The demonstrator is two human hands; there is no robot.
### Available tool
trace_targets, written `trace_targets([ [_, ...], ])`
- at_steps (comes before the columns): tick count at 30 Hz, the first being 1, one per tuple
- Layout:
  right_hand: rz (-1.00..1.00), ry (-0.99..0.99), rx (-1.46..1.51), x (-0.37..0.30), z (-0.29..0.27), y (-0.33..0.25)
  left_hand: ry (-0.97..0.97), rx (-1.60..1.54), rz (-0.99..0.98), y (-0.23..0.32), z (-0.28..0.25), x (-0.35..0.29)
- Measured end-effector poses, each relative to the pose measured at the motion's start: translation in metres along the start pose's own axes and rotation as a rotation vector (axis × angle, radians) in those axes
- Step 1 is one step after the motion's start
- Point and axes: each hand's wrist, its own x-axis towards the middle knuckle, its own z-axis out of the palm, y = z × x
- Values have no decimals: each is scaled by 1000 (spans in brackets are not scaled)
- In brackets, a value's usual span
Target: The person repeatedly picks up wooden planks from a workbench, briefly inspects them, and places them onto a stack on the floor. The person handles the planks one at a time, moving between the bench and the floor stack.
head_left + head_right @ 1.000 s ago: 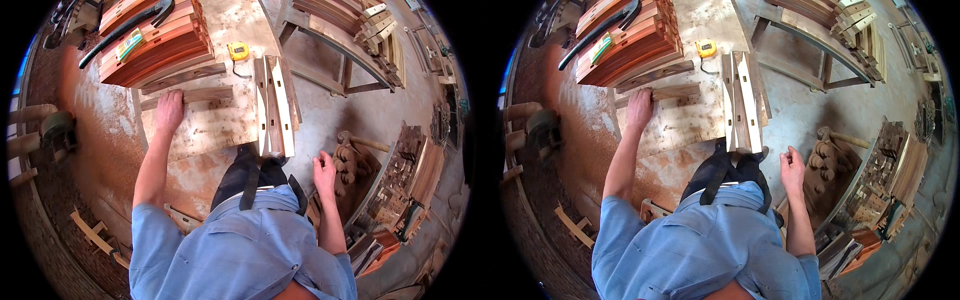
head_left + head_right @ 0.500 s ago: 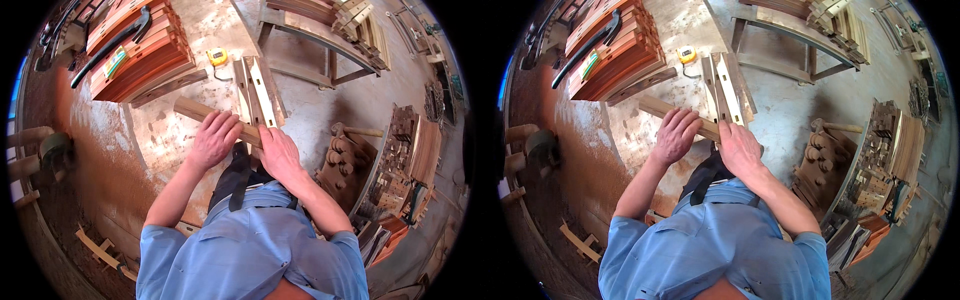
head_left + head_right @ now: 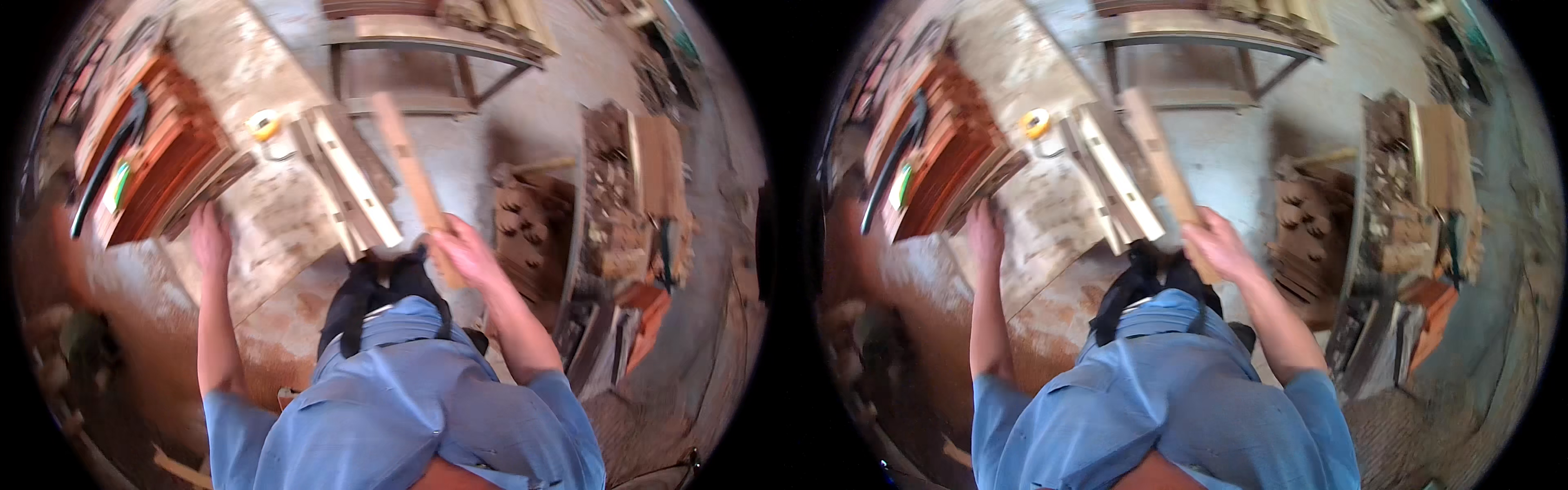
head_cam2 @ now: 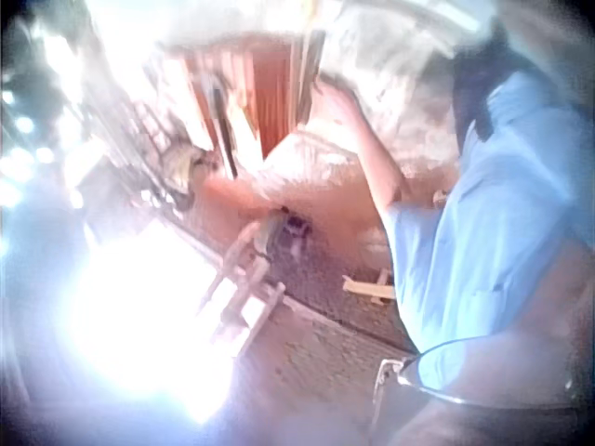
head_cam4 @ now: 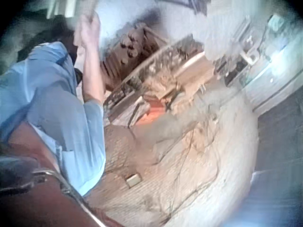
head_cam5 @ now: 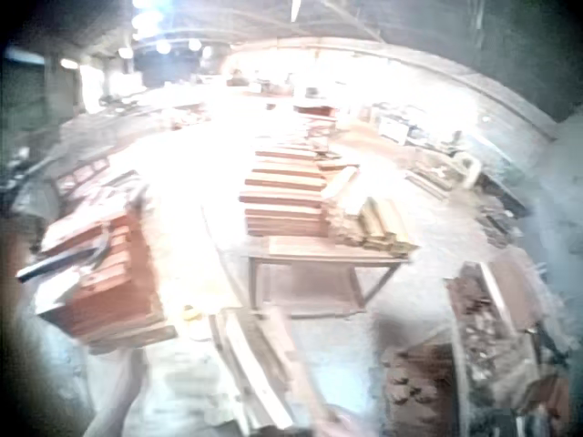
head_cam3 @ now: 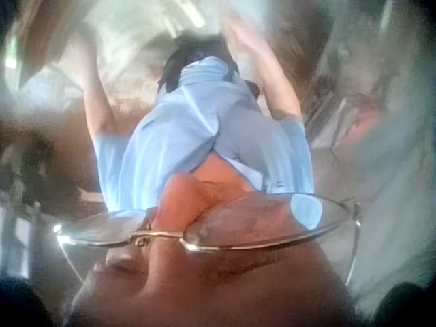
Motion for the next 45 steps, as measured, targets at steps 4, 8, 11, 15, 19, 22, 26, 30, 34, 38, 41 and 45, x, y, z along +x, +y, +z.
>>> trace_targets([
  [4,-137,248,-15,-23,-16,35,-5,123,-82,-57,7,26],
  [8,-177,388,-118,-32,-45,82,-104,184,-178,-77,10,27],
  [11,-44,443,-44,-42,-53,88,-85,252,-154,-74,6,30],
  [15,3,512,108,-50,-50,85,-187,332,-106,-74,5,35],
  [19,-49,541,213,-51,-53,85,-180,212,-74,-75,-1,18],
  [22,-101,570,255,-54,-54,76,-138,79,-132,-55,-20,-3],
  [26,-164,608,281,-62,-62,66,-56,-229,-300,-19,-36,-35],
  [30,-365,605,346,-66,-78,65,-260,-1020,-607,19,-44,-34],
  [34,-426,632,452,-63,-83,55,-450,-1527,-846,78,-68,-15],
  [38,-339,610,400,-72,-91,74,-783,-1879,-807,126,-76,9],
  [41,-328,587,459,-81,-87,86,-904,-1981,-820,159,-71,23],
  [45,-237,640,463,-94,-98,99,-1030,-1978,-805,218,-65,37],
])
